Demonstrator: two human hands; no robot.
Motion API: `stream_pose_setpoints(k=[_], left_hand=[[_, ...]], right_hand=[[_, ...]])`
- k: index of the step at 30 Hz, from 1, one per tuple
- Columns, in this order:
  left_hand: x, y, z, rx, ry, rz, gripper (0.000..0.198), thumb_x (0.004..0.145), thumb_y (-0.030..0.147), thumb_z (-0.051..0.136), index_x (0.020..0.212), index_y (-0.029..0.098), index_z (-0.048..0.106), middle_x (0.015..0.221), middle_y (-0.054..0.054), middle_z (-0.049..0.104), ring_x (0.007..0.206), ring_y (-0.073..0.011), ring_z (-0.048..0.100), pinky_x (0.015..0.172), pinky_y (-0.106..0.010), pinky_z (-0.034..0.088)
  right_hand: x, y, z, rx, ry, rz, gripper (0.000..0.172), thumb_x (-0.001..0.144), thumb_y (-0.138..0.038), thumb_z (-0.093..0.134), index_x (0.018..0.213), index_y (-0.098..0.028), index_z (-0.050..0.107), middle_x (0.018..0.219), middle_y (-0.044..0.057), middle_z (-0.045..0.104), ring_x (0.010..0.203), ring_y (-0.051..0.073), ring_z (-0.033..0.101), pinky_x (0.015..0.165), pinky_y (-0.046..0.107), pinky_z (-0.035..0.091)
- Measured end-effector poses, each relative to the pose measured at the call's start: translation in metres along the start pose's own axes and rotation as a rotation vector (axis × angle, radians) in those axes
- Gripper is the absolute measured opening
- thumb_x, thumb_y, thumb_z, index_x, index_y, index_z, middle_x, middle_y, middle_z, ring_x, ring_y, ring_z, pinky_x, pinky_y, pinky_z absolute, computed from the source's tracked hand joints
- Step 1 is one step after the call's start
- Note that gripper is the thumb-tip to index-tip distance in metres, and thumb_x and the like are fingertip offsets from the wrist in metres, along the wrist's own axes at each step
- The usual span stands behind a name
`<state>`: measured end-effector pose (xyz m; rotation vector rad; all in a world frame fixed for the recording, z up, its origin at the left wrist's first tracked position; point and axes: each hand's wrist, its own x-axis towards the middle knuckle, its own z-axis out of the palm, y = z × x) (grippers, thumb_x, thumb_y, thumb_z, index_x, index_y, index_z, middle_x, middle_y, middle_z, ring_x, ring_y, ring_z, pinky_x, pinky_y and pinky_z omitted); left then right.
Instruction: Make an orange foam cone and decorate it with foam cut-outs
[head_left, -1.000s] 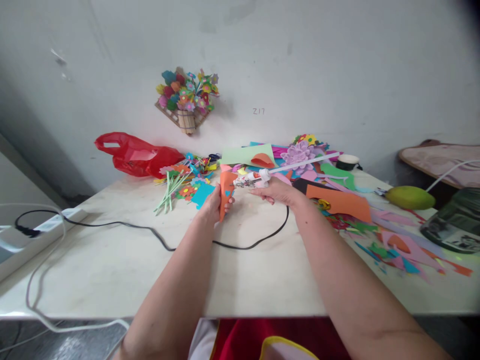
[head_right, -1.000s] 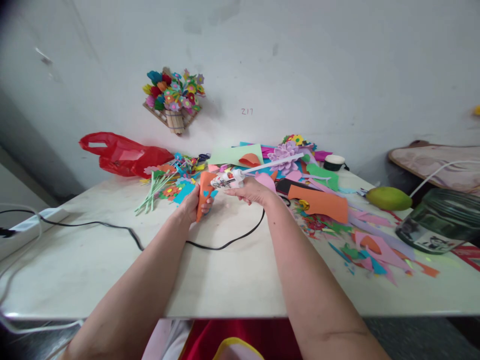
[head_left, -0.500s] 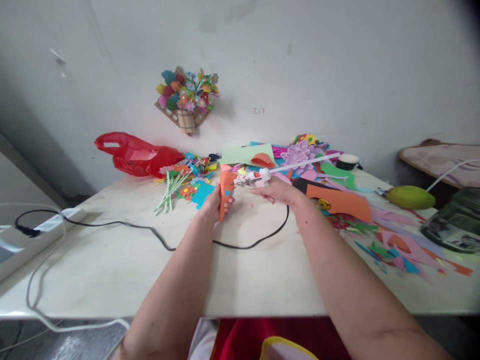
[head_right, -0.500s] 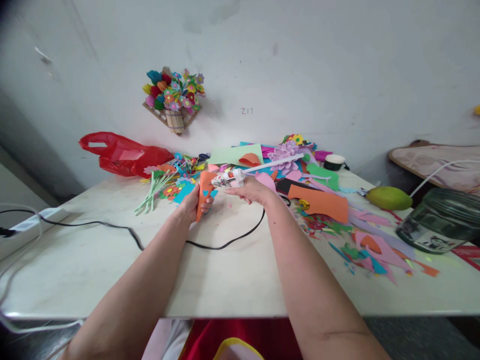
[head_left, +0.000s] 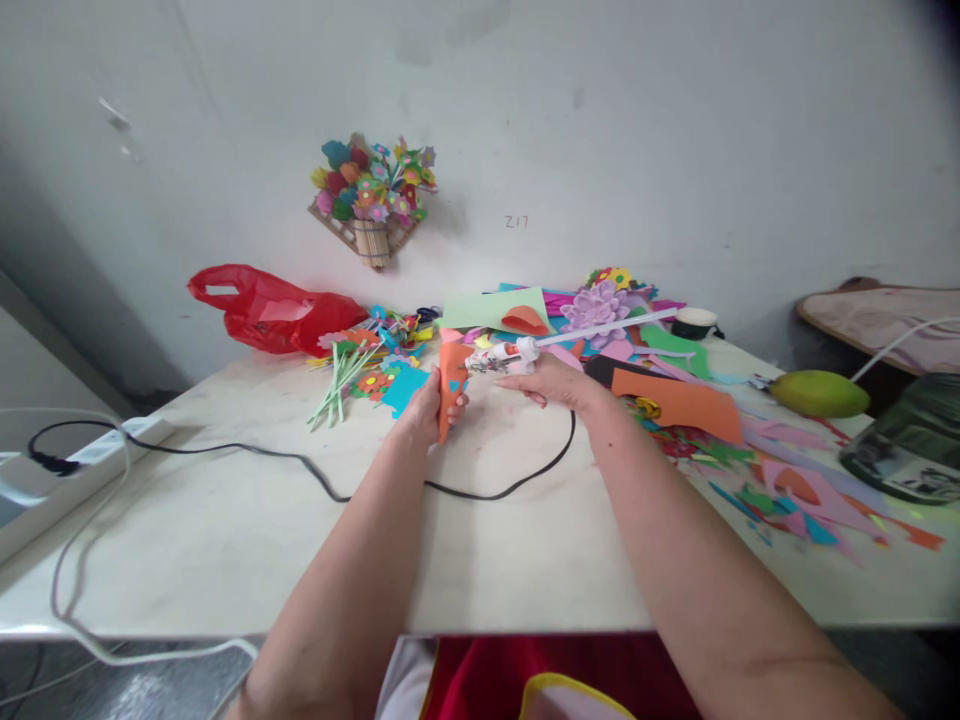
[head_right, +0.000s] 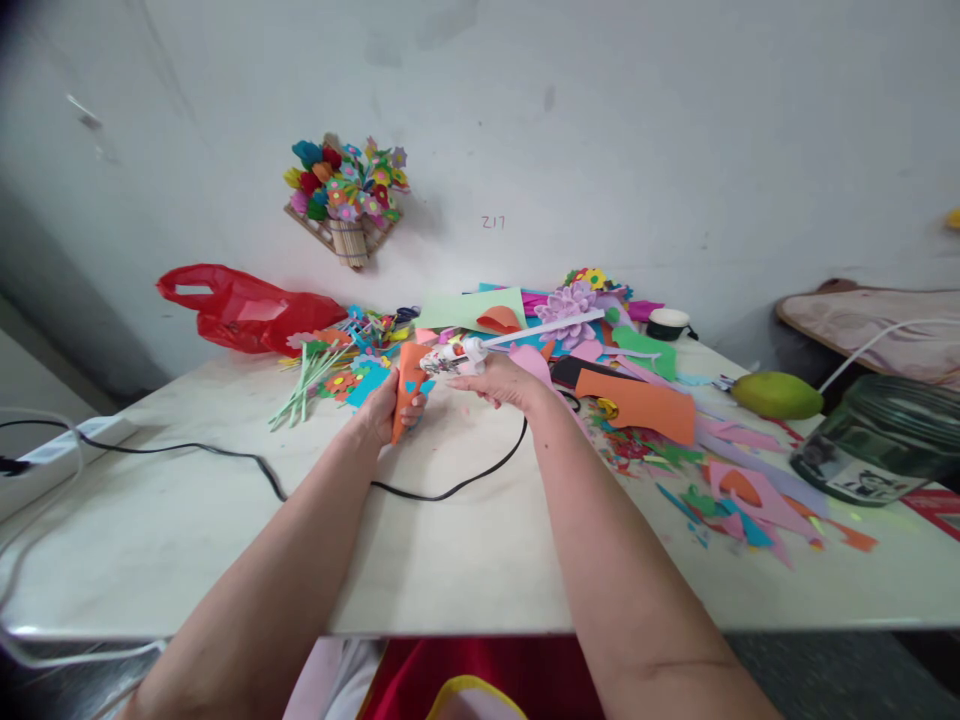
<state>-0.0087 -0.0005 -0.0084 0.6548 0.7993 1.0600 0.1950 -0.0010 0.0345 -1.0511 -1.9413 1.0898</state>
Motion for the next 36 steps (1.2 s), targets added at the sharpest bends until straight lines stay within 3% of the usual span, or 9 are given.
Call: stream_pose_setpoints(k=[10, 14, 18, 20, 22, 24, 27, 36], left_hand=[[-0.003, 0.002, 0.001, -0.045, -0.023, 0.009, 0.056, 0.088, 0.055, 0.018, 0.094, 0.014, 0.055, 0.050, 0.001, 0.043, 0.030, -0.0068, 0.031, 0.029, -0.015, 0.022], [-0.004, 0.003, 0.000, -0.091, 0.004, 0.020, 0.058, 0.087, 0.057, 0.016, 0.093, 0.015, 0.055, 0.049, 0.002, 0.042, 0.031, -0.0064, 0.030, 0.030, -0.015, 0.021], [-0.003, 0.004, -0.003, -0.084, 0.014, 0.108, 0.064, 0.080, 0.069, 0.020, 0.092, 0.015, 0.054, 0.049, 0.002, 0.042, 0.031, -0.0057, 0.030, 0.030, -0.015, 0.022], [-0.003, 0.003, -0.003, -0.061, 0.030, 0.191, 0.059, 0.077, 0.070, 0.033, 0.091, 0.016, 0.052, 0.051, 0.002, 0.045, 0.032, -0.0050, 0.032, 0.031, -0.015, 0.023], [-0.002, 0.002, -0.003, -0.030, 0.056, 0.257, 0.044, 0.075, 0.058, 0.055, 0.090, 0.017, 0.051, 0.056, 0.002, 0.049, 0.035, -0.0041, 0.036, 0.032, -0.014, 0.025], [-0.003, 0.000, -0.002, 0.001, 0.068, 0.286, 0.035, 0.069, 0.036, 0.070, 0.091, 0.016, 0.051, 0.061, 0.002, 0.053, 0.038, -0.0034, 0.040, 0.032, -0.013, 0.027], [-0.003, -0.004, 0.003, 0.039, 0.066, 0.305, 0.039, 0.061, 0.013, 0.072, 0.094, 0.015, 0.051, 0.066, 0.002, 0.055, 0.039, -0.0028, 0.042, 0.032, -0.013, 0.027], [-0.004, -0.010, 0.010, 0.076, -0.035, 0.268, 0.046, 0.057, 0.007, 0.069, 0.099, 0.014, 0.052, 0.087, -0.005, 0.062, 0.048, -0.0058, 0.052, 0.031, -0.013, 0.030]], right_hand=[[0.003, 0.007, -0.001, 0.067, 0.028, -0.036, 0.025, 0.067, -0.036, 0.071, 0.074, -0.017, 0.055, 0.043, -0.007, 0.043, 0.034, 0.005, 0.035, 0.032, 0.018, 0.031], [0.005, 0.011, -0.002, 0.129, 0.103, -0.053, 0.030, 0.064, -0.039, 0.072, 0.067, -0.017, 0.052, 0.047, -0.005, 0.046, 0.036, 0.005, 0.037, 0.032, 0.018, 0.032], [0.006, 0.012, -0.001, 0.164, 0.207, -0.065, 0.033, 0.063, -0.041, 0.073, 0.065, -0.017, 0.051, 0.049, -0.004, 0.048, 0.037, 0.005, 0.039, 0.033, 0.019, 0.034], [0.006, 0.011, 0.000, 0.196, 0.216, -0.067, 0.034, 0.062, -0.044, 0.072, 0.064, -0.017, 0.051, 0.048, -0.005, 0.047, 0.037, 0.006, 0.040, 0.033, 0.019, 0.034], [0.007, 0.010, 0.002, 0.239, 0.211, -0.066, 0.036, 0.062, -0.047, 0.072, 0.064, -0.017, 0.051, 0.047, -0.005, 0.048, 0.037, 0.006, 0.041, 0.034, 0.019, 0.034], [0.008, 0.009, 0.005, 0.300, 0.212, -0.082, 0.038, 0.061, -0.049, 0.072, 0.065, -0.016, 0.053, 0.048, -0.004, 0.050, 0.036, 0.006, 0.041, 0.034, 0.019, 0.034], [0.011, 0.007, 0.009, 0.392, 0.227, -0.105, 0.039, 0.060, -0.049, 0.073, 0.067, -0.015, 0.055, 0.051, -0.002, 0.055, 0.035, 0.006, 0.043, 0.033, 0.020, 0.034], [0.015, 0.003, 0.020, 0.581, 0.264, -0.028, 0.037, 0.070, -0.049, 0.067, 0.080, -0.015, 0.055, 0.056, 0.004, 0.063, 0.042, 0.011, 0.056, 0.035, 0.018, 0.035]])
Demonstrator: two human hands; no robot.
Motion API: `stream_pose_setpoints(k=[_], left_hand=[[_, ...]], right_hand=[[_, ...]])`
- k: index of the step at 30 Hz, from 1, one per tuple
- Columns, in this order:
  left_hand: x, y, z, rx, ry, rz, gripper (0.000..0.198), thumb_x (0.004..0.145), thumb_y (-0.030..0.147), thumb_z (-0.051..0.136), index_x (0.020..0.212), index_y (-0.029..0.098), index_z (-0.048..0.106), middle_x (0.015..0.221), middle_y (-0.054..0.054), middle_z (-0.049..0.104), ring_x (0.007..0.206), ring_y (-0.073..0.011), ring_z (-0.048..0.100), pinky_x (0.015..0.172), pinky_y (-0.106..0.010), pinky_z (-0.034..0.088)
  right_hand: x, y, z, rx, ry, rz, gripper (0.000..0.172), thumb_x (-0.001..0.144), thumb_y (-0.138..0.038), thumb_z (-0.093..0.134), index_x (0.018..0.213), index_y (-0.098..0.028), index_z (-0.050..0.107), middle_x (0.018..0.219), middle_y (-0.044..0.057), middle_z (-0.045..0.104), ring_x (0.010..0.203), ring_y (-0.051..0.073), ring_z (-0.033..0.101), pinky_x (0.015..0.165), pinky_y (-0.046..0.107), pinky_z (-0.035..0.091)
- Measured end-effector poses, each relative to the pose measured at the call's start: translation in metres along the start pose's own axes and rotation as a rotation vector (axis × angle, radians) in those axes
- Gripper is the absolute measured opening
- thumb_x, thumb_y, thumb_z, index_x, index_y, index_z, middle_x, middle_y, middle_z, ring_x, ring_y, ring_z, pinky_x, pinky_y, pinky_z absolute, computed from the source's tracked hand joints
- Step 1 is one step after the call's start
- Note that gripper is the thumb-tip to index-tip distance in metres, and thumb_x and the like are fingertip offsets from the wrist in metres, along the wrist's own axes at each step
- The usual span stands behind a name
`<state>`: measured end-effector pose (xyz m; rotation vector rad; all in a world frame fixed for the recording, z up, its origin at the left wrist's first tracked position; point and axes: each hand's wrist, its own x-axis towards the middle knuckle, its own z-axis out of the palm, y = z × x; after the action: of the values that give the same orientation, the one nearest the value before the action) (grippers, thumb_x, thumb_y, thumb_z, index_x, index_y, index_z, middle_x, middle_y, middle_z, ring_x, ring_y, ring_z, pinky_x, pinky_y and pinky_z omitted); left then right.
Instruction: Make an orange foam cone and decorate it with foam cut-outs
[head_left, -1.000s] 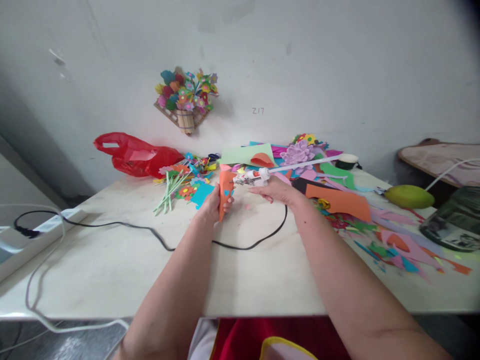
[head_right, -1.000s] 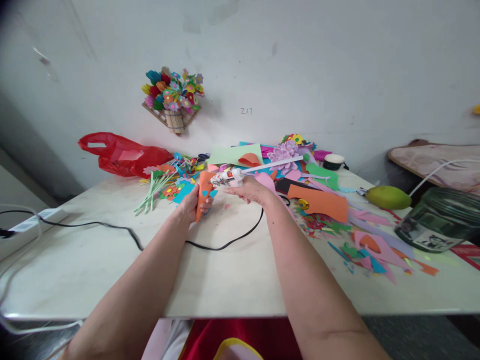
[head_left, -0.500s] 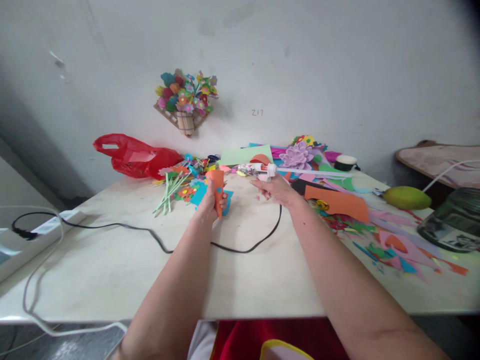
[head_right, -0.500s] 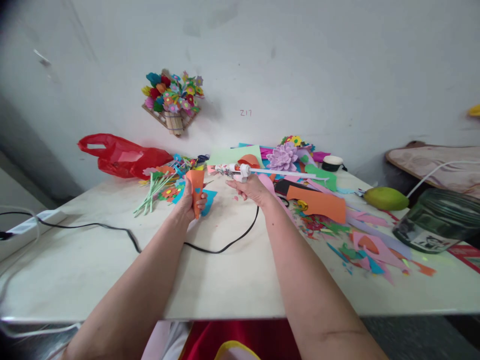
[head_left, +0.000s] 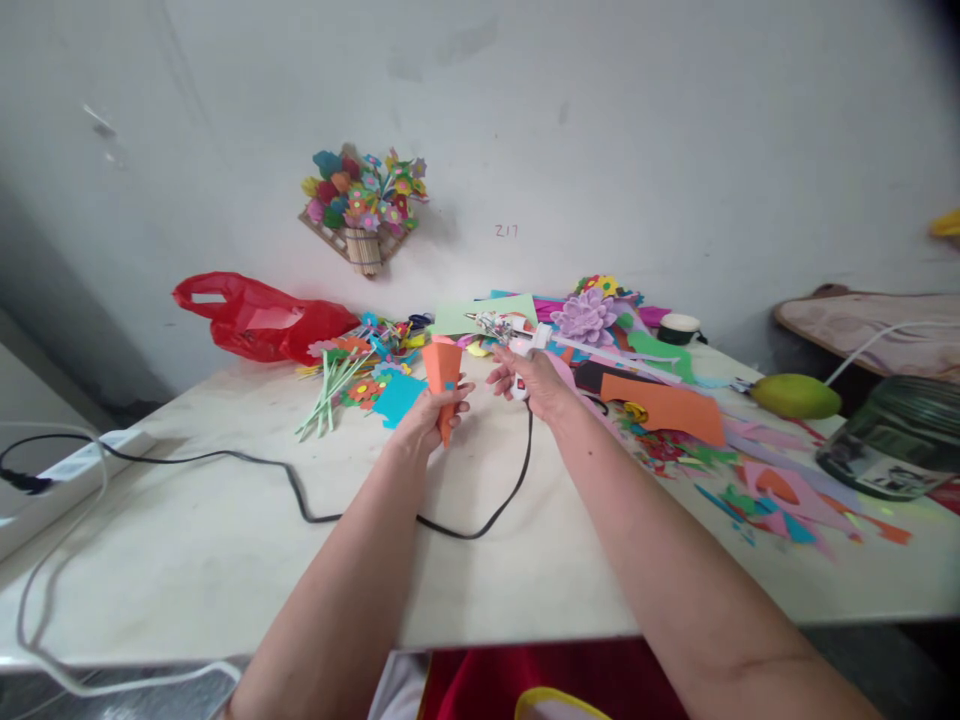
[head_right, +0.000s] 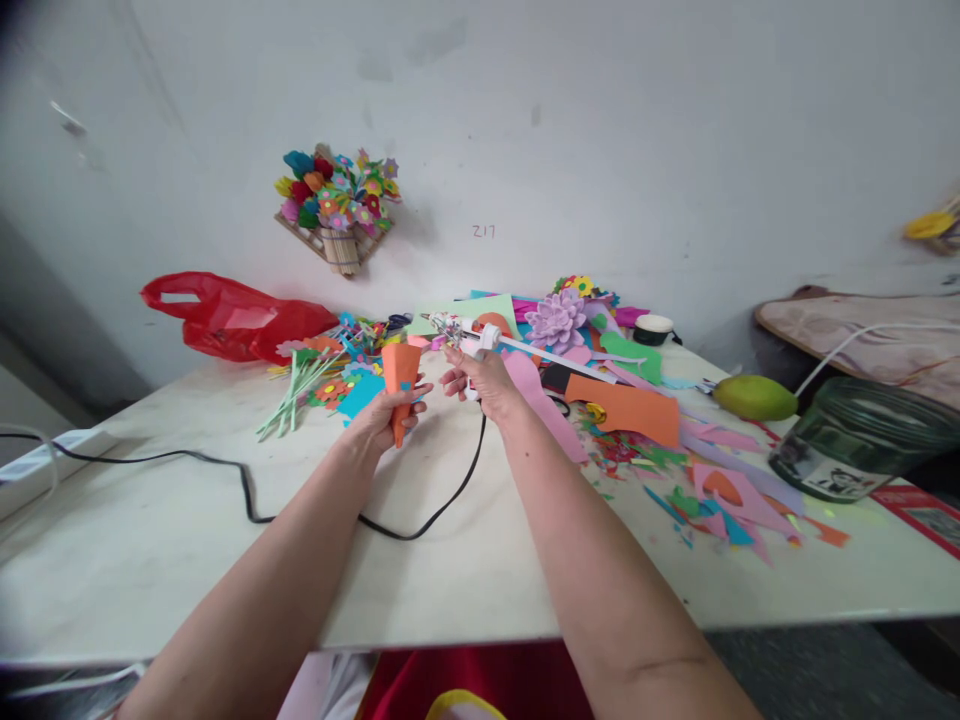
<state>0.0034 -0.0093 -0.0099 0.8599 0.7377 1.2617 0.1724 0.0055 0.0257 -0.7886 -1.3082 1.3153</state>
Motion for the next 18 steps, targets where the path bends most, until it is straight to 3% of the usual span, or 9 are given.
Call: stream_pose_setpoints(k=[11, 18], left_hand=[[-0.004, -0.002, 0.012, -0.090, -0.044, -0.175, 0.031, 0.068, 0.007, 0.055, 0.098, 0.012, 0.050, 0.081, -0.011, 0.064, 0.050, -0.0100, 0.055, 0.030, -0.013, 0.029], [-0.004, -0.003, 0.013, -0.095, -0.028, -0.148, 0.031, 0.066, 0.005, 0.060, 0.095, 0.013, 0.049, 0.071, -0.006, 0.061, 0.049, -0.0078, 0.052, 0.031, -0.010, 0.028]], right_hand=[[-0.002, 0.000, 0.006, 0.095, -0.023, 0.016, 0.038, 0.071, -0.050, 0.065, 0.079, -0.015, 0.052, 0.051, 0.002, 0.061, 0.045, 0.014, 0.060, 0.036, 0.019, 0.036], [-0.002, 0.003, 0.007, 0.105, -0.023, -0.023, 0.040, 0.068, -0.050, 0.068, 0.078, -0.015, 0.052, 0.048, 0.001, 0.059, 0.042, 0.014, 0.058, 0.035, 0.020, 0.036]])
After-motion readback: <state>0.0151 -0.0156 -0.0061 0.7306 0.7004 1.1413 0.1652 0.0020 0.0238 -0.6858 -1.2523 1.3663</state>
